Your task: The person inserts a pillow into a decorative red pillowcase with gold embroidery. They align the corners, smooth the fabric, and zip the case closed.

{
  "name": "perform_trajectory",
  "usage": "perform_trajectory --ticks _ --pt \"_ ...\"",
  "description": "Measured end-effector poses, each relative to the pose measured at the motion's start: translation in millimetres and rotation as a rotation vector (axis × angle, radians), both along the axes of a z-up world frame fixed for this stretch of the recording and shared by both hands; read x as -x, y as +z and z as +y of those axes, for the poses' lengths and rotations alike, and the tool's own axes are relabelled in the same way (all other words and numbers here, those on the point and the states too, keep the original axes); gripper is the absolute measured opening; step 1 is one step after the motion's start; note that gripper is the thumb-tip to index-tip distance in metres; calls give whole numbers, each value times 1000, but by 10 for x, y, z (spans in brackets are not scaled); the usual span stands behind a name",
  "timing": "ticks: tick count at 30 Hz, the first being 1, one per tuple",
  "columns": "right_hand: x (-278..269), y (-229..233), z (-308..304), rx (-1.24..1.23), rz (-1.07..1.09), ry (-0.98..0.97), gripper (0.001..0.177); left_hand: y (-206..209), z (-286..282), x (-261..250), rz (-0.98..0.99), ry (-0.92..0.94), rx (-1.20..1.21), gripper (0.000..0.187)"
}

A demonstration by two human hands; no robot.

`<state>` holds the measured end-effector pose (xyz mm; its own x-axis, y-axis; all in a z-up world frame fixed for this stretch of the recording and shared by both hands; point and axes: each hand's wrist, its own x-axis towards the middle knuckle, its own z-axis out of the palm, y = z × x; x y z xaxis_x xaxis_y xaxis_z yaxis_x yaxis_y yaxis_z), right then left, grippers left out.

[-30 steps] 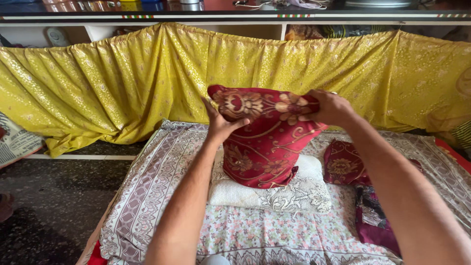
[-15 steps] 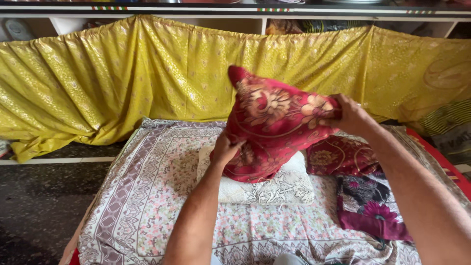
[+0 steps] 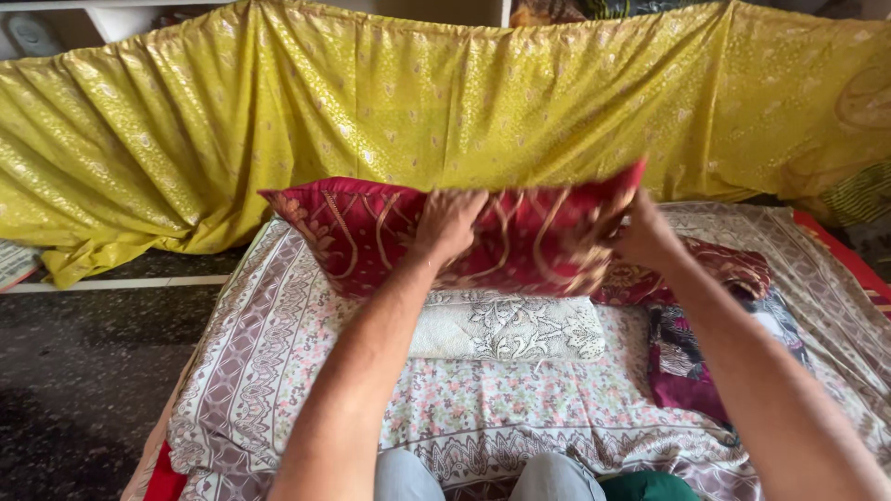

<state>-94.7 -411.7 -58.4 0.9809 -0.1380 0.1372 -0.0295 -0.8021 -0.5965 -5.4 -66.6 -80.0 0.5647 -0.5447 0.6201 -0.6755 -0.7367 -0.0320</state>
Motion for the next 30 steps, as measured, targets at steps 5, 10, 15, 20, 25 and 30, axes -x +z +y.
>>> perform_trajectory --ticks 5,10,15,20,25,30 --pt "97 -186 244 117 -233 131 111 -608 36 -40 70 7 106 66" --pt "-4 -212 202 170 -95 -8 68 -736 29 -124 220 59 45 59" --pt "-203 -321 -144 88 -485 -129 29 -576 -186 -161 254 26 115 56" --pt "-213 -557 -448 56 -470 -314 34 -455 -383 25 422 50 20 117" --pt "-265 -469 -580 -66 -380 -541 23 -393 -247 31 571 124 -161 156" --pt "-269 -278 82 -194 -711 -242 17 -516 -362 140 510 173 -289 161"
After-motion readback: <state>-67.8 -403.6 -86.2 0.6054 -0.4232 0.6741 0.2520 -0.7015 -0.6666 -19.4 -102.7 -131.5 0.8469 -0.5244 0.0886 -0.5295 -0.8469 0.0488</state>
